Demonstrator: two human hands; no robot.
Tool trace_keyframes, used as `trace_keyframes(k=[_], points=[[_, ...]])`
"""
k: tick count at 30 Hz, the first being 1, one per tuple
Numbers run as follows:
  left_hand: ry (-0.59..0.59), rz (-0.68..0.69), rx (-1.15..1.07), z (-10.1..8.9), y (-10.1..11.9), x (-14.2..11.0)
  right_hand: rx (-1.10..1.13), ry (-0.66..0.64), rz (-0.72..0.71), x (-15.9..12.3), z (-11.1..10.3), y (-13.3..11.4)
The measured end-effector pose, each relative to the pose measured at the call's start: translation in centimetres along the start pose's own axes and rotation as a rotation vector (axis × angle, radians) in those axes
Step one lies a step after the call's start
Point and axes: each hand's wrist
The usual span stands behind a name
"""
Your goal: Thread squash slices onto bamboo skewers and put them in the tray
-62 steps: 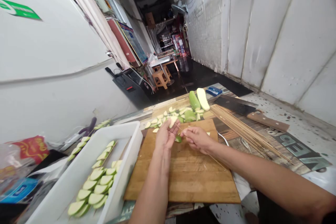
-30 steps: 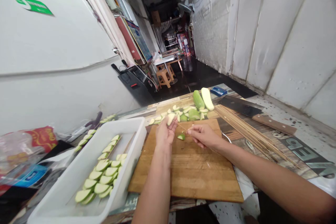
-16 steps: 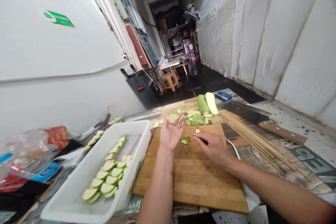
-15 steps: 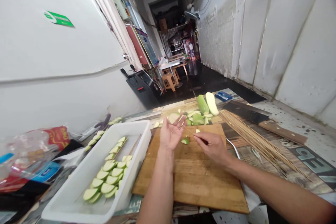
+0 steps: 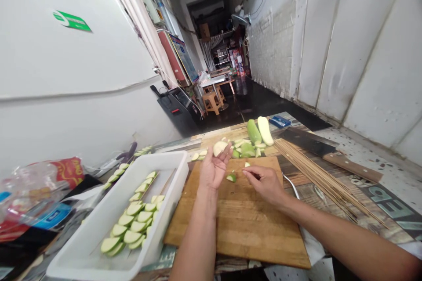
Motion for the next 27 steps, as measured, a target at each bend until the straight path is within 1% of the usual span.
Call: trace_keyframes(k=[3, 5, 9, 11, 16, 20, 24, 27], points=[[0.037, 0.015, 0.043, -0.4, -0.2, 0.2, -0.003, -0.048, 0.01, -0.1, 0.1, 0.3], [0.037, 0.011, 0.061, -0.7, -0.4, 0.4, -0.002, -0.07, 0.009, -0.1, 0.2, 0.4], [0.032, 0.009, 0.074, -1.0, -0.9, 0.6, -0.015, -0.065, 0.007, -0.2, 0.2, 0.5], [0.048, 0.009, 0.095, -0.7, -1.3, 0.5, -0.018, -0.054, 0.015, -0.1, 0.2, 0.4], [0.042, -0.08, 0.157, 0.2, -2.7, 0.0, -0.006, -0.019, 0.04, 0.4, 0.1, 0.2], [0.035, -0.094, 0.159, 0.7, -3.7, -0.2, -0.015, 0.0, 0.061, 0.8, 0.0, 0.4], [-0.006, -0.125, 0.217, 1.0, -4.7, -0.5, -0.006, 0.004, 0.063, 1.1, -0.2, 0.1], [-0.044, -0.108, 0.256, 1.0, -5.4, -0.5, 0.017, -0.002, 0.105, 1.3, -0.3, -0.2]])
Point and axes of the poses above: each hand's wrist, its own x-axis towards the middle knuckle, its own z-axis out of the palm, y = z × x, and after that the axes turned 10 degrees about x, right-handed
